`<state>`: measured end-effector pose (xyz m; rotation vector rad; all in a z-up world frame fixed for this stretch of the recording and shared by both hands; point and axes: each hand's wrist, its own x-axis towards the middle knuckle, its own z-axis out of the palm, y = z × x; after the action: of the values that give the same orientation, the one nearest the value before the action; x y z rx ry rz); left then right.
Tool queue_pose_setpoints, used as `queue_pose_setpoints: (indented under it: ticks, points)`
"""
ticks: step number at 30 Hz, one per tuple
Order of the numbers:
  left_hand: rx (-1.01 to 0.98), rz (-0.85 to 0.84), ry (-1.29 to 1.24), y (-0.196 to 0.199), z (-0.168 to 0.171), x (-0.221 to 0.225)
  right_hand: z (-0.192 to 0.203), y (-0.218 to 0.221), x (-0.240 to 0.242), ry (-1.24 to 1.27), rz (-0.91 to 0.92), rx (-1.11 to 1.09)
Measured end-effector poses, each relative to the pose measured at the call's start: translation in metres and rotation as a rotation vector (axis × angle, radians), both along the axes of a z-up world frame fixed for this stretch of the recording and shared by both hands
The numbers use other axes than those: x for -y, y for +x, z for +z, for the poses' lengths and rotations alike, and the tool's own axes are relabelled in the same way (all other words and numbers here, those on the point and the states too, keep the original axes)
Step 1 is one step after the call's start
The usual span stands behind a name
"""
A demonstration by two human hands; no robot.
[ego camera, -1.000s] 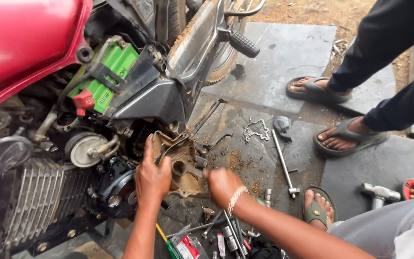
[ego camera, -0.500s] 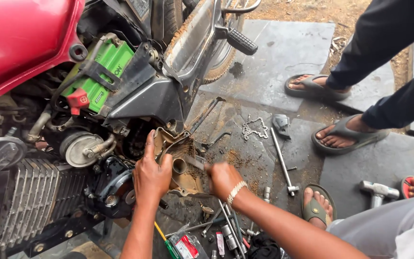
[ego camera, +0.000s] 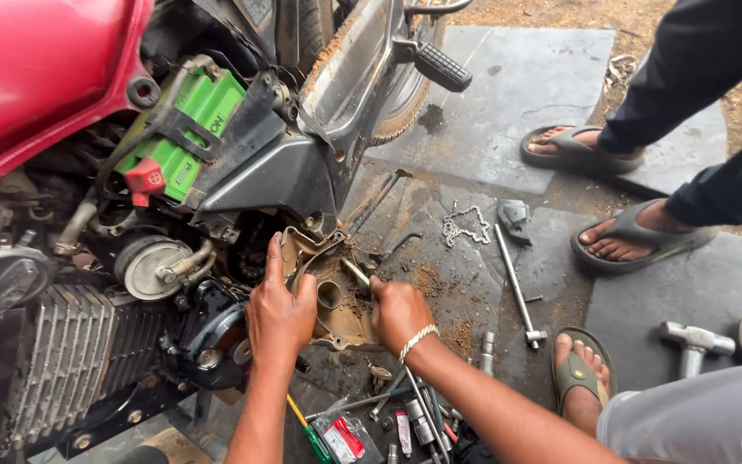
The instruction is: Repairing and reassembling parts of a motorcycle engine and sprocket cover area.
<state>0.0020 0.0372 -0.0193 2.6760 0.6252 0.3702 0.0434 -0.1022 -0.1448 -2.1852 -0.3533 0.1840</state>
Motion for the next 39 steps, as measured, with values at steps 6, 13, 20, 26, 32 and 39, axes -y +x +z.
queue_pose_setpoints:
  ticks: [6, 13, 20, 26, 32, 39]
  points:
    - [-0.008, -0.047, 0.085, 0.005, 0.013, 0.013, -0.013, 0.016, 0.025, 0.111, 0.137, 0.178]
    - [0.009, -0.033, 0.11, 0.008, 0.005, 0.002, 0.002, 0.011, 0.015, 0.112, 0.217, 0.138]
    - [0.042, -0.102, 0.127, 0.007, 0.001, 0.002, 0.018, 0.029, 0.02, -0.203, 0.183, 0.134]
    - [-0.013, -0.145, 0.211, 0.01, 0.015, 0.028, 0.003, 0.009, 0.042, -0.35, 0.508, 0.102]
    - [-0.087, -0.114, 0.233, 0.01, 0.011, 0.028, 0.015, -0.008, 0.051, -0.312, 0.515, 0.068]
    - [-0.009, -0.085, 0.245, 0.011, 0.01, 0.03, -0.01, -0.025, 0.03, -0.313, 0.289, 0.157]
